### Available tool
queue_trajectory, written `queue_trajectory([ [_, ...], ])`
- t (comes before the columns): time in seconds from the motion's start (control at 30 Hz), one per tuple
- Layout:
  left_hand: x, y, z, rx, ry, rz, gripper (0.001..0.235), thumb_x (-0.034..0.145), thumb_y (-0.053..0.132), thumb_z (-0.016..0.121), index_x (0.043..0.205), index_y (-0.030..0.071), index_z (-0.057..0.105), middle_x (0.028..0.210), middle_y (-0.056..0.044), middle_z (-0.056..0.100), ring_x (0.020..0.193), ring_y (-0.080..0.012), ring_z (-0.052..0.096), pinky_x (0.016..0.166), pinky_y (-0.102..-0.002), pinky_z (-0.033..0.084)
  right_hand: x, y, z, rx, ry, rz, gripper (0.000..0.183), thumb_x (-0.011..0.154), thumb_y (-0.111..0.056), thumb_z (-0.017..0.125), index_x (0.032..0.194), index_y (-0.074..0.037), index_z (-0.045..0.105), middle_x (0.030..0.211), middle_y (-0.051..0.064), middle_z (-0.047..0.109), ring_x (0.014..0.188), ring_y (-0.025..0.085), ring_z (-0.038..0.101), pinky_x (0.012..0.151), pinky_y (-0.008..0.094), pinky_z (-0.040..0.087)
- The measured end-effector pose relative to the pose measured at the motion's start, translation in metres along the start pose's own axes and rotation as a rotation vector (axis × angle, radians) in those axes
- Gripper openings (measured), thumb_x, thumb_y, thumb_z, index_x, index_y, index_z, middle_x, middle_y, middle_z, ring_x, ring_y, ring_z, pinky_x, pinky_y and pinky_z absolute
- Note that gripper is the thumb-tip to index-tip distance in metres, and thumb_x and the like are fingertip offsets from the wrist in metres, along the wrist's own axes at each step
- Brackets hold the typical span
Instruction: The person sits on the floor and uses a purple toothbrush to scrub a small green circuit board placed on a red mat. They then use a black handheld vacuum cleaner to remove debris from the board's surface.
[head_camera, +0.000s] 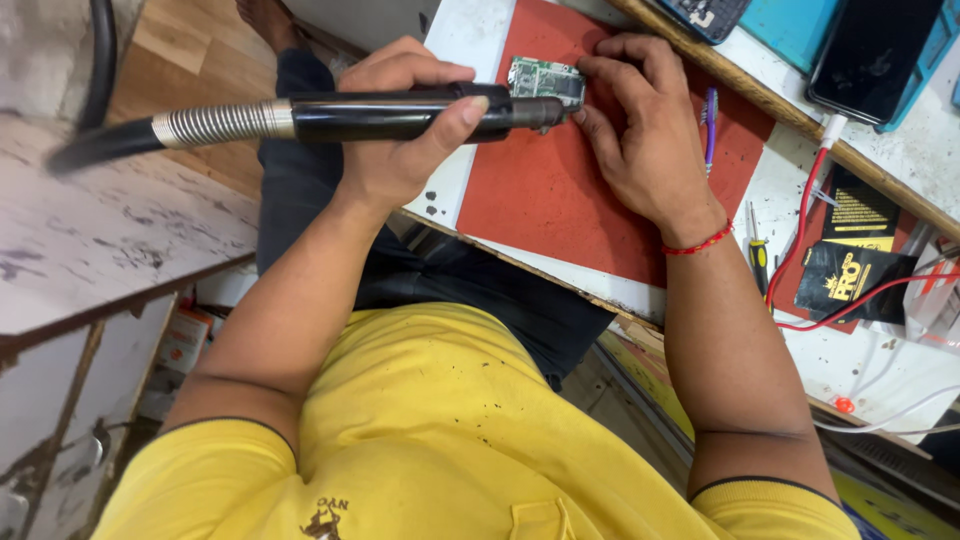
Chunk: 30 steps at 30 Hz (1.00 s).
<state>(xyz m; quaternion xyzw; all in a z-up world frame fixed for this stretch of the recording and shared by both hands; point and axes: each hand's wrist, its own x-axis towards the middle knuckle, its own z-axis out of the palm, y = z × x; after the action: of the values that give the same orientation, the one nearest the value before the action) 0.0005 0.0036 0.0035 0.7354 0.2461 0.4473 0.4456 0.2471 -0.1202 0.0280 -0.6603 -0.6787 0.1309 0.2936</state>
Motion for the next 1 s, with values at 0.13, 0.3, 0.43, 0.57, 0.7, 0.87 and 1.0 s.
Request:
queue_trajectory([
  [0.13,0.0001,-0.0007,0.0007,-0.054,0.061,-0.132,0.035,0.103,0.034,0.08,0.106,-0.001,0.074,0.093,-0.007,0.067,0.084,-0.0154,0.066,0.075,-0.027,0.052,0.0021,-0.0013,0.0006,-0.004,0.008,0.003,0.037,0.098,-0.004,0.081,0.133,-0.002,0.068,0.137,0.014,0.057,0.129,0.033,0.057,0.109,0.04,0.05],
  [0.3,-0.0014,-0.0058,0.0013,-0.105,0.091,-0.11,0.037,0.102,0.034,0.08,0.107,-0.002,0.074,0.092,-0.008,0.063,0.081,-0.0145,0.061,0.075,-0.027,0.048,0.0007,-0.0025,-0.0011,-0.001,0.018,0.0,0.036,0.097,-0.004,0.082,0.13,-0.002,0.068,0.136,0.013,0.058,0.128,0.033,0.058,0.108,0.04,0.051],
  [0.43,-0.0021,-0.0065,-0.0025,-0.073,-0.003,-0.044,0.035,0.102,0.033,0.079,0.107,-0.002,0.075,0.094,-0.008,0.068,0.081,-0.0144,0.065,0.075,-0.027,0.049,0.0011,0.0003,-0.0004,0.016,0.017,0.004,0.036,0.098,-0.003,0.081,0.131,-0.001,0.067,0.138,0.014,0.057,0.129,0.034,0.057,0.109,0.041,0.05],
  [0.57,-0.0026,-0.0059,0.0023,-0.055,0.095,-0.083,0.036,0.104,0.034,0.08,0.108,-0.002,0.074,0.097,-0.008,0.066,0.083,-0.0145,0.064,0.077,-0.027,0.05,-0.0009,0.0008,-0.0002,0.016,0.011,-0.011,0.033,0.1,-0.003,0.081,0.129,-0.001,0.067,0.139,0.014,0.056,0.131,0.033,0.057,0.111,0.04,0.05],
  [0.7,-0.007,-0.0038,0.0007,-0.021,0.057,-0.057,0.035,0.104,0.033,0.082,0.107,-0.001,0.075,0.097,-0.008,0.068,0.084,-0.0151,0.066,0.078,-0.028,0.052,-0.0012,0.0024,-0.001,0.011,-0.011,-0.008,0.036,0.098,0.0,0.079,0.132,0.0,0.066,0.137,0.014,0.056,0.13,0.033,0.057,0.113,0.04,0.05],
  [0.87,0.0018,-0.0063,-0.0003,-0.073,0.02,-0.029,0.032,0.103,0.031,0.081,0.106,0.0,0.075,0.096,-0.008,0.068,0.085,-0.0154,0.066,0.076,-0.027,0.051,0.0017,-0.0021,0.0007,0.015,0.018,0.01,0.037,0.097,-0.002,0.08,0.132,-0.002,0.067,0.136,0.015,0.057,0.127,0.034,0.059,0.108,0.04,0.051],
  [1.0,-0.0035,-0.0054,-0.0007,-0.081,0.015,-0.071,0.032,0.102,0.032,0.081,0.106,0.001,0.075,0.094,-0.007,0.067,0.083,-0.0145,0.064,0.074,-0.027,0.05,0.0018,0.0012,0.0021,0.018,0.015,-0.016,0.032,0.099,-0.002,0.081,0.128,0.0,0.067,0.138,0.015,0.057,0.129,0.034,0.058,0.11,0.041,0.05],
])
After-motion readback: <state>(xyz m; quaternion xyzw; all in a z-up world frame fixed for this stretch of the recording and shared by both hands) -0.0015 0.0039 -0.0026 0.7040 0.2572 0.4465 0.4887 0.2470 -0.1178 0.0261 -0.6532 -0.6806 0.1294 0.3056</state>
